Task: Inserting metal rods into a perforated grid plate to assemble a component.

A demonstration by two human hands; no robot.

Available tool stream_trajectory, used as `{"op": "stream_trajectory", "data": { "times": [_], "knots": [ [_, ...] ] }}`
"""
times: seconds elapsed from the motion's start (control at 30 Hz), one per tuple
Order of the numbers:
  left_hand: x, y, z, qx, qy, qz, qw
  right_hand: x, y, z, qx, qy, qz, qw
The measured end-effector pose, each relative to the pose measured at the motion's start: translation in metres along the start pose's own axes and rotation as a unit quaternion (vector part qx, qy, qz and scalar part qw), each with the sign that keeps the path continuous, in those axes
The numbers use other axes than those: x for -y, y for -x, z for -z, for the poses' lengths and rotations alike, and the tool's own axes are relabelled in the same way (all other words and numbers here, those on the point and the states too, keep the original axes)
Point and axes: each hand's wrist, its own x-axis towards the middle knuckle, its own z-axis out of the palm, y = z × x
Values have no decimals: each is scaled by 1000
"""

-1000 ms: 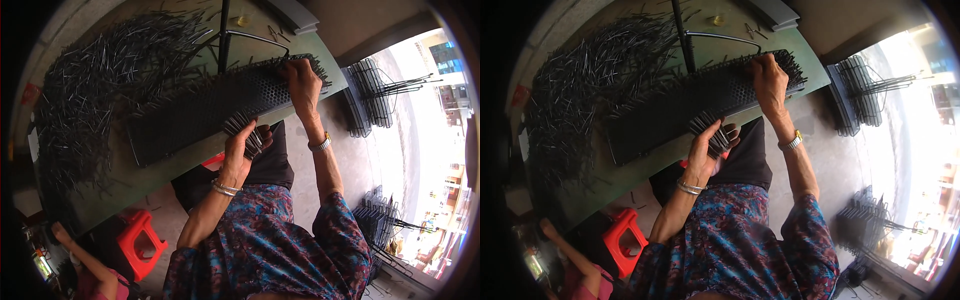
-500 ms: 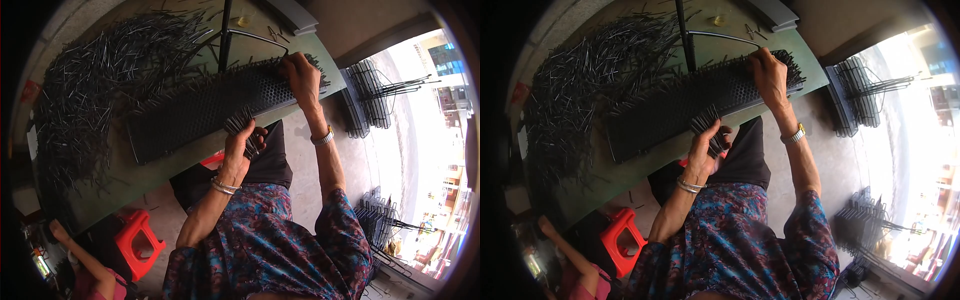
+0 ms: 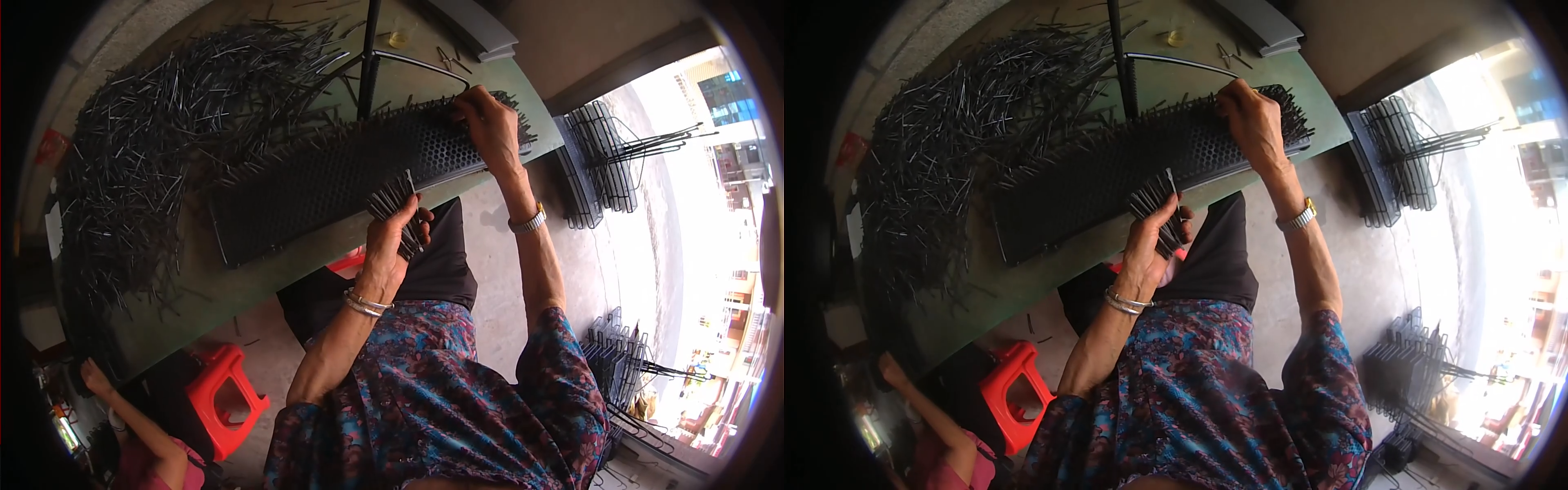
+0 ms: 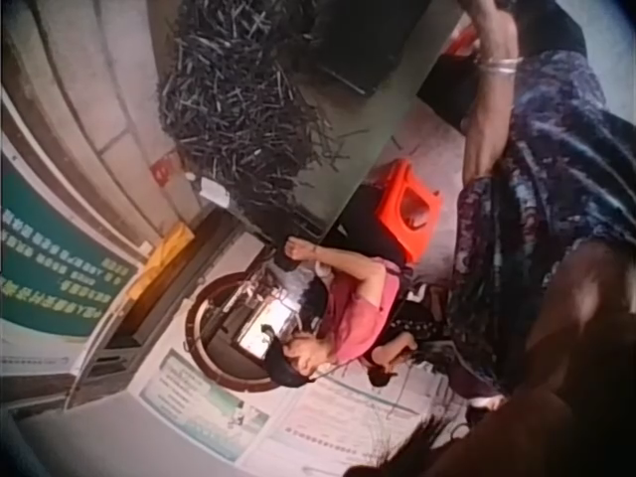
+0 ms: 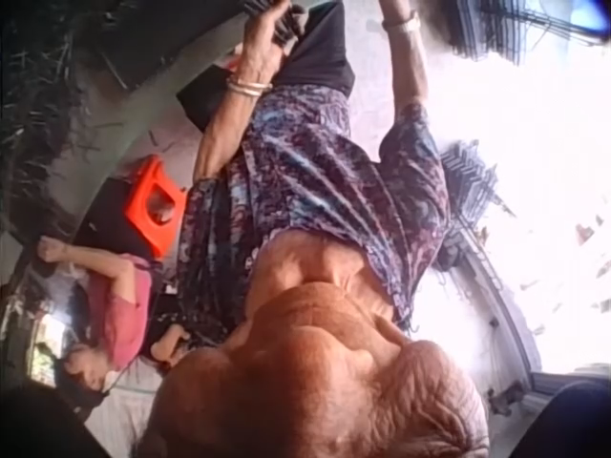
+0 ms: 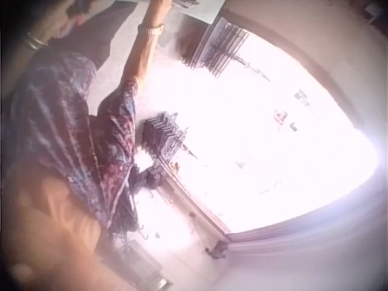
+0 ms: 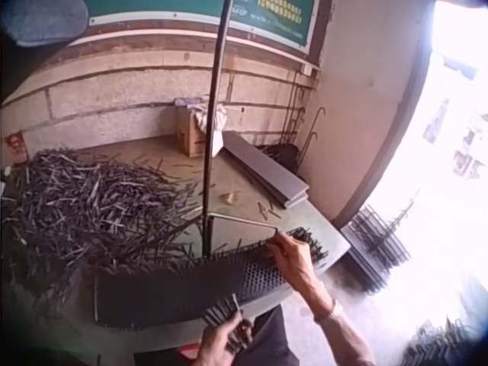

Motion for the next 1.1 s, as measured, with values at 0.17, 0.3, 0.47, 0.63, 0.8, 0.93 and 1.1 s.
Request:
{"op": "stream_trajectory", "data": {
  "times": [0.17,0.3,0.47,0.63,0.8,0.93,1.1],
  "knots": [
    [0,-3,0,13,-10,-13,1000,-18,3,-13,-14,105,45,993],
    [-2,-2,-1,24,-10,-20,999,-11,4,-12,-33,195,66,978],
    [-4,-2,-5,17,-14,-17,1000,-11,9,-12,-24,250,52,967],
    [-5,0,-4,16,-7,-12,1000,14,24,-11,-28,120,-41,992],
    [-6,1,-4,25,-23,-11,999,38,45,2,258,-166,-106,946],
    [-6,6,-10,8,-53,-15,998,43,51,4,300,-216,-150,917],
    [-6,7,-9,2,-66,-33,997,43,54,3,284,-263,-164,907]
  ]
}}
